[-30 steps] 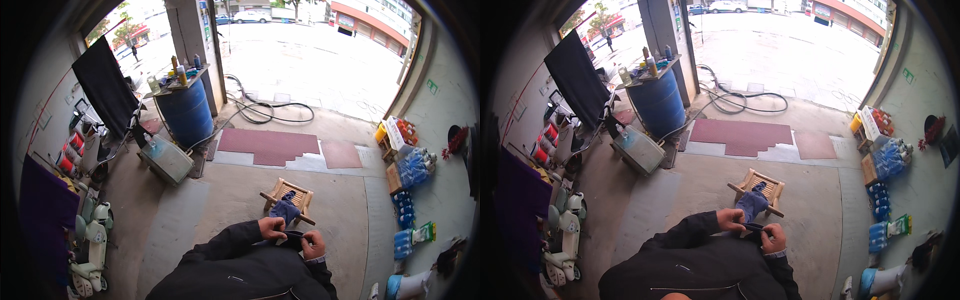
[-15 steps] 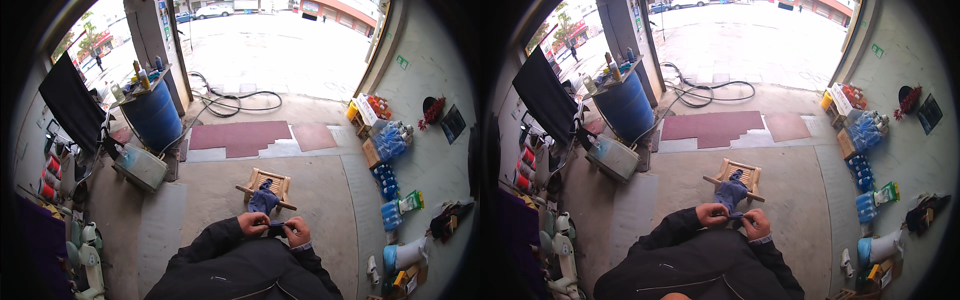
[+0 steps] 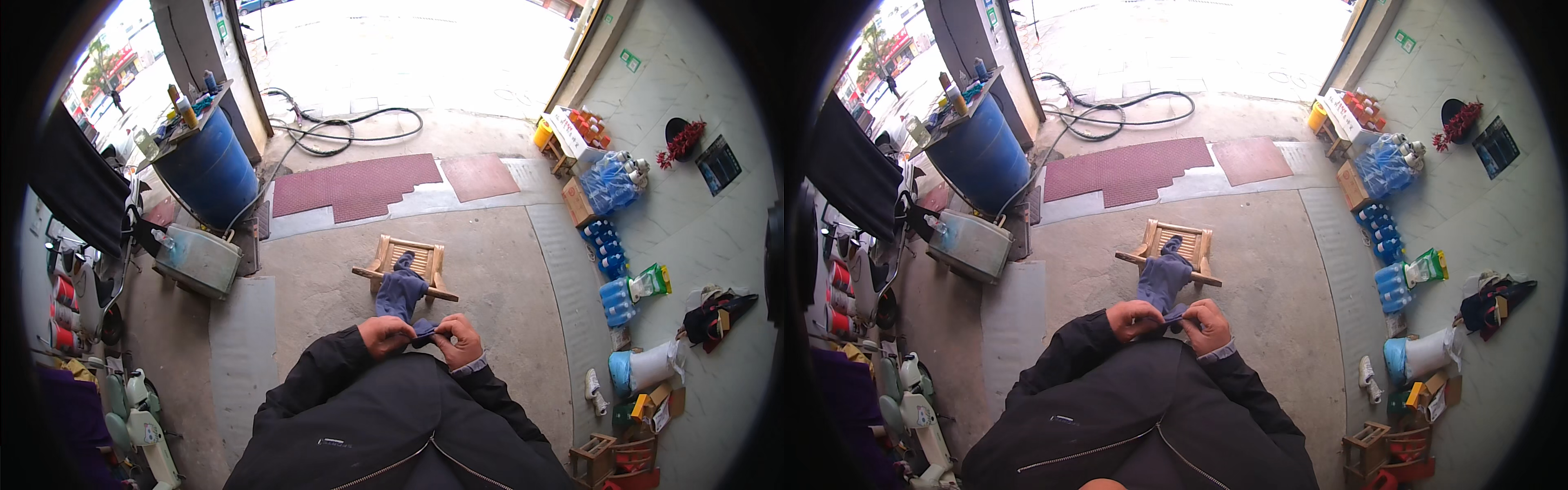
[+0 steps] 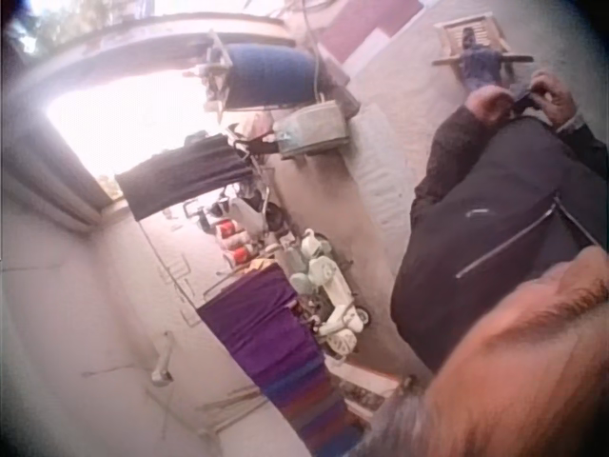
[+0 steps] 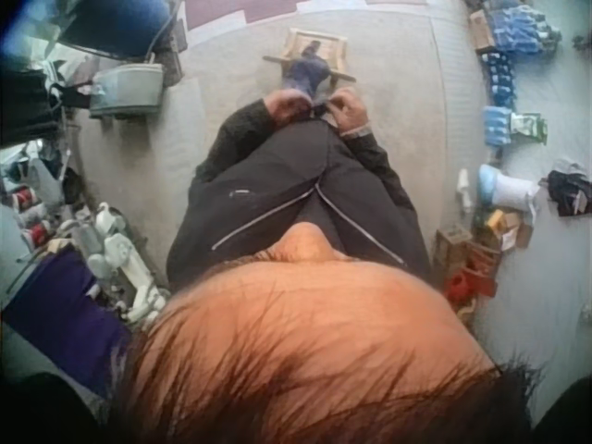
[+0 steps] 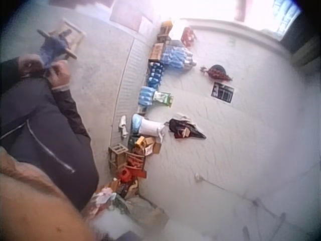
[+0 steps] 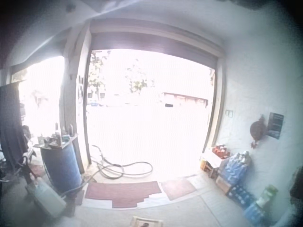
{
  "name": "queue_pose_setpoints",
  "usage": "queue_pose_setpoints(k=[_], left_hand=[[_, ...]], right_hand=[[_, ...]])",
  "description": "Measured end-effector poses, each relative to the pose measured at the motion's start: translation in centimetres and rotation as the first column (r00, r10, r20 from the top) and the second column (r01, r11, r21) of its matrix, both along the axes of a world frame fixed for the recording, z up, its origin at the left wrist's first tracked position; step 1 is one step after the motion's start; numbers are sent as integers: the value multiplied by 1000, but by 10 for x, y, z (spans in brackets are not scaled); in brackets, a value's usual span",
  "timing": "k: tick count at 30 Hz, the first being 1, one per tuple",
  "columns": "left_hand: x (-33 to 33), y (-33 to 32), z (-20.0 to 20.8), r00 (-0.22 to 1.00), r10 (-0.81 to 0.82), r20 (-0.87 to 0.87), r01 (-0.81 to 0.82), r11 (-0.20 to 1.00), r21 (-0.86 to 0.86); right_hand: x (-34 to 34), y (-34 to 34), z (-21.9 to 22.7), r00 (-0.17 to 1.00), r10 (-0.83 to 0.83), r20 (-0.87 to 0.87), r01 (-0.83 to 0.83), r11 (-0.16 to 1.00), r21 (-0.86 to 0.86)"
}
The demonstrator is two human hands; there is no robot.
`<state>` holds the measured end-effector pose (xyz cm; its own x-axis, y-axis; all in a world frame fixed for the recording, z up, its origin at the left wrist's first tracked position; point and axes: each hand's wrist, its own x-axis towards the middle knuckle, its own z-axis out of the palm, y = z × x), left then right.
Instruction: The person folds a dark blue garment by hand, repeatedly aligning edges and creasing sections. They turn the item over and smooth it, then place the folded piece on a small wooden stool.
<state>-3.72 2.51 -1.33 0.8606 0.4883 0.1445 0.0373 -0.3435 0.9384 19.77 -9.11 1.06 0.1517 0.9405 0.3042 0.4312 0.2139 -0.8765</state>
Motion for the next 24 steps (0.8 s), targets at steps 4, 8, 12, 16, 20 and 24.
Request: queue_pose_setpoints(k=[4, 8, 12, 16, 20, 24], left_hand=[[0, 4, -4, 997, 50, 58, -54, 996, 74], [-1, 5, -5, 991, 116, 60, -119, 992, 37], [-1, 4, -4, 988, 153, 24, -153, 988, -3], [2, 0, -2, 973, 229, -25, -230, 972, -52], [5, -6, -2, 964, 259, -66, -263, 964, -50], [9, -6, -2, 973, 227, -45, -225, 974, 36]], right_hand=[[0, 1, 1, 1000, -7, 19, 7, 1000, 1], [1, 2, -1, 999, -8, 31, 7, 1000, 24], [-2, 1, -2, 998, -50, -41, 47, 996, -69], [-3, 1, 1, 998, -57, 11, 58, 994, -91], [-2, 2, 5, 995, -15, 98, 18, 999, -30], [-2, 1, 5, 996, -1, 88, 4, 999, -44]])
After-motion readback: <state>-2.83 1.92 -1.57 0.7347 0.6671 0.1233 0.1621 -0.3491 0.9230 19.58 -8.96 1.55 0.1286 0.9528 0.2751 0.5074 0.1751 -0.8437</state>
